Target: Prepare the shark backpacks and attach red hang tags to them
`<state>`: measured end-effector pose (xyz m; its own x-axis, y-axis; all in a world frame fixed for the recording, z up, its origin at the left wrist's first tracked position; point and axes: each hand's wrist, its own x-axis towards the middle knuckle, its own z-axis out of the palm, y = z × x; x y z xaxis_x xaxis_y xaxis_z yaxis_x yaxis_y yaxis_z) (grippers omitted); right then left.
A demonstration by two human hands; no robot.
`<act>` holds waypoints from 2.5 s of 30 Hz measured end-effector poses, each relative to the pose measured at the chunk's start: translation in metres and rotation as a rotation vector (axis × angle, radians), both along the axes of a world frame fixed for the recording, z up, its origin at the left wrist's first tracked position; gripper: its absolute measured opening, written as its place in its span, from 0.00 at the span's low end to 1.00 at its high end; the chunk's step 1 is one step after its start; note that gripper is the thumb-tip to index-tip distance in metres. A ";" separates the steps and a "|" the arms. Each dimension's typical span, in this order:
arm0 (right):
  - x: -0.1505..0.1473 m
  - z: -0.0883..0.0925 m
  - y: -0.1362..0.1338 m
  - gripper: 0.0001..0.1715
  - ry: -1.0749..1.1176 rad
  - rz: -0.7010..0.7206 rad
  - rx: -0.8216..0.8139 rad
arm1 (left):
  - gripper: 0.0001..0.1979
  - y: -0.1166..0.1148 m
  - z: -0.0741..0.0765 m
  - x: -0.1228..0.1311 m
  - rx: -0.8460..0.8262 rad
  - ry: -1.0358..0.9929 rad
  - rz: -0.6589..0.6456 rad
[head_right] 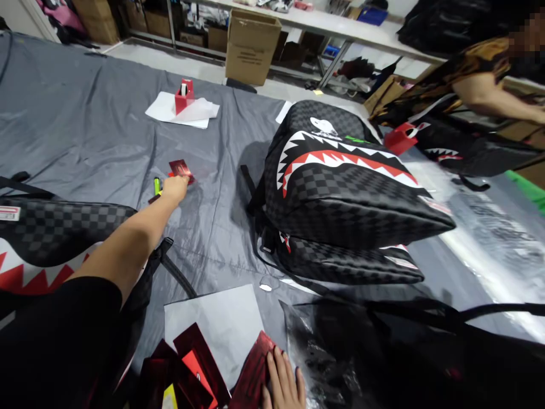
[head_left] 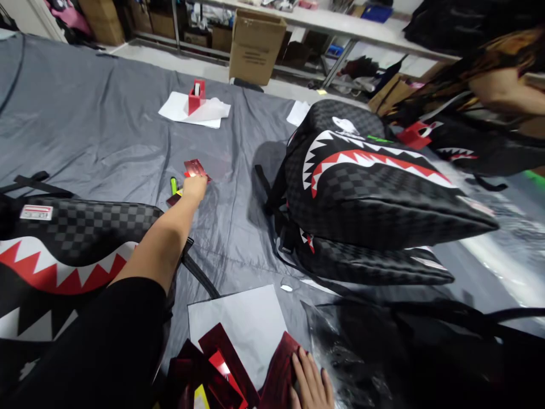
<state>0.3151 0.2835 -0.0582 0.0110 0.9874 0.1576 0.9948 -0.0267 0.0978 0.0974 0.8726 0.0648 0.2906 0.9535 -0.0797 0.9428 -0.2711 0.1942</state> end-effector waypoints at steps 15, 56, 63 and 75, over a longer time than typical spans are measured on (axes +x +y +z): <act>-0.021 0.003 0.020 0.31 0.152 -0.108 0.038 | 0.13 -0.266 0.091 -0.113 -0.404 -0.863 -0.378; -0.036 0.164 -0.220 0.20 0.908 -0.974 0.477 | 0.40 -0.592 0.042 -0.109 0.067 -0.248 -0.599; -0.029 0.173 -0.324 0.15 1.060 -0.727 0.421 | 0.45 -0.724 0.053 0.027 -0.120 -0.500 -1.102; 0.120 0.249 -0.647 0.20 1.024 -0.830 0.538 | 0.28 -1.027 0.073 0.298 -0.829 -0.330 -1.356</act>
